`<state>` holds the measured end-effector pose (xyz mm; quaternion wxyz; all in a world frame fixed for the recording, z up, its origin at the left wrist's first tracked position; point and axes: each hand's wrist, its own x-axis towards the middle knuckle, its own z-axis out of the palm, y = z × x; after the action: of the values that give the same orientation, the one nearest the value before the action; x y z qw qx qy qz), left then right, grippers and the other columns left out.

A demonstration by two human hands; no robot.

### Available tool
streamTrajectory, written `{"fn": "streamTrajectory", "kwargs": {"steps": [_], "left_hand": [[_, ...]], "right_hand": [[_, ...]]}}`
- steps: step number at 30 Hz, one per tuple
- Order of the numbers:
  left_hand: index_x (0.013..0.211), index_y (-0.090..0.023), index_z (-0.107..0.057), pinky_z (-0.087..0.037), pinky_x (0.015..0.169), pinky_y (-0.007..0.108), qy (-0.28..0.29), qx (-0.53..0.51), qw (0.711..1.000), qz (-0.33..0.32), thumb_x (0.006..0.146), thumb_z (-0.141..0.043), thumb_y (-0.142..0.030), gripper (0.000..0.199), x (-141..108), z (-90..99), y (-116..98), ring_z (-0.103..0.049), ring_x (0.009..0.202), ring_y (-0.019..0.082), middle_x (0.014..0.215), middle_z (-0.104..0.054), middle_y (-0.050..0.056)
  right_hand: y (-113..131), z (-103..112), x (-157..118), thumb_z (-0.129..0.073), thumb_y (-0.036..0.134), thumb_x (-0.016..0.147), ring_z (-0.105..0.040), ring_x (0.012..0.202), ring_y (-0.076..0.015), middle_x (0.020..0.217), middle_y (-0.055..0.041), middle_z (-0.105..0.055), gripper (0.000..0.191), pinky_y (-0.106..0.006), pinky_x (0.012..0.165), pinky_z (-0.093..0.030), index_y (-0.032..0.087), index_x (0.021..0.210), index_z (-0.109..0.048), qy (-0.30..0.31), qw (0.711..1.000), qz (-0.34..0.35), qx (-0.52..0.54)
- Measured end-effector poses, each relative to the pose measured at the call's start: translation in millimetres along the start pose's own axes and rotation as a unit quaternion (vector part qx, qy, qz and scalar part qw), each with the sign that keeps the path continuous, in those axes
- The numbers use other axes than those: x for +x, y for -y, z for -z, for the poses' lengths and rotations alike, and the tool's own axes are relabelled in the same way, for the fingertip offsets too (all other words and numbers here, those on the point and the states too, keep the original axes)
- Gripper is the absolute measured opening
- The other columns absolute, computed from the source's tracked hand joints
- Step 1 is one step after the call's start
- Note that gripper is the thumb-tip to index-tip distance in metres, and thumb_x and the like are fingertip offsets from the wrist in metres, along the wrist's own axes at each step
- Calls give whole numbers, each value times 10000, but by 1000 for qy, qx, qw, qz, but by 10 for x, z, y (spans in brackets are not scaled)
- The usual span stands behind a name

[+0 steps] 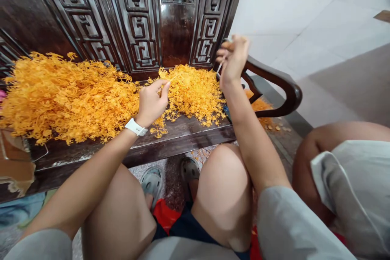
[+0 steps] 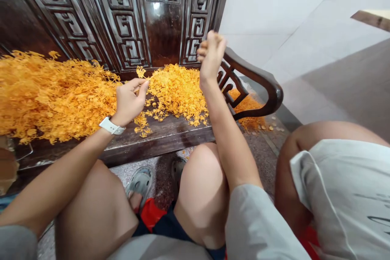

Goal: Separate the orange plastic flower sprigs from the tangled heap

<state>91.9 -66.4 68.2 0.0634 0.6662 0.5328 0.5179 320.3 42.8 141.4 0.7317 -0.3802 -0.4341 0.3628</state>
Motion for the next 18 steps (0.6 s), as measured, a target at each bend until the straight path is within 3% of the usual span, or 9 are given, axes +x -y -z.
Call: {"fn": "streamTrajectory", "kwargs": {"steps": [1, 3, 5, 7, 11, 15, 18], "left_hand": [[1067, -187, -786, -484, 774, 325, -17, 13, 1000, -1, 1050, -534, -382, 320, -25, -20, -32, -693, 809, 188, 994, -804, 83], [1085, -184, -784, -451, 738, 326, -46, 40, 998, -8, 1059, -522, -377, 327, -65, -74, -73, -660, 739, 175, 959, -795, 85], [1077, -183, -785, -407, 678, 320, -44, 64, 996, -33, 1059, -522, -375, 326, -101, -145, -88, -607, 649, 158, 861, -772, 71], [1055, -184, -787, -361, 628, 317, -14, 90, 993, -74, 1058, -522, -375, 327, -142, -220, -102, -561, 579, 151, 732, -723, 48], [1002, -182, -775, -334, 607, 320, 51, 133, 981, -130, 1064, -496, -370, 342, -227, -311, -171, -574, 559, 170, 595, -631, 30], [956, -186, -752, -327, 607, 330, 73, 156, 978, -120, 1057, -487, -367, 337, -202, -267, -187, -564, 549, 185, 593, -620, 36], [918, -194, -730, -312, 611, 331, 67, 156, 980, -105, 1046, -506, -375, 316, -109, -189, -126, -519, 530, 177, 598, -606, 28]], "right_hand": [[-17, -8, -119, -499, 466, 1073, -588, 605, -70, 803, 2, -654, 277, -215, 545, -374, 200, 1083, -579, 59, 995, -74, -8], [-96, -67, -400, -564, 636, 1019, -542, 536, -104, 704, 5, -601, 434, -247, 509, -400, 204, 1051, -568, 169, 958, -232, -23], [-195, -169, -629, -575, 774, 949, -537, 554, -131, 675, 12, -562, 574, -259, 503, -420, 214, 1078, -567, 232, 923, -307, -13], [-276, -260, -729, -589, 801, 924, -482, 540, -125, 651, 33, -516, 595, -252, 487, -384, 230, 1090, -555, 240, 923, -302, 3], [-336, -260, -651, -640, 774, 912, -314, 487, -97, 602, 66, -439, 556, -253, 457, -270, 238, 1024, -544, 228, 933, -277, -1], [-285, -134, -595, -723, 720, 888, -235, 488, -81, 582, 95, -352, 521, -248, 457, -230, 238, 921, -529, 293, 925, -244, -4], [-299, -78, -583, -731, 656, 918, -224, 496, -73, 586, 105, -264, 484, -226, 472, -248, 238, 856, -495, 296, 936, -190, -16]]}}
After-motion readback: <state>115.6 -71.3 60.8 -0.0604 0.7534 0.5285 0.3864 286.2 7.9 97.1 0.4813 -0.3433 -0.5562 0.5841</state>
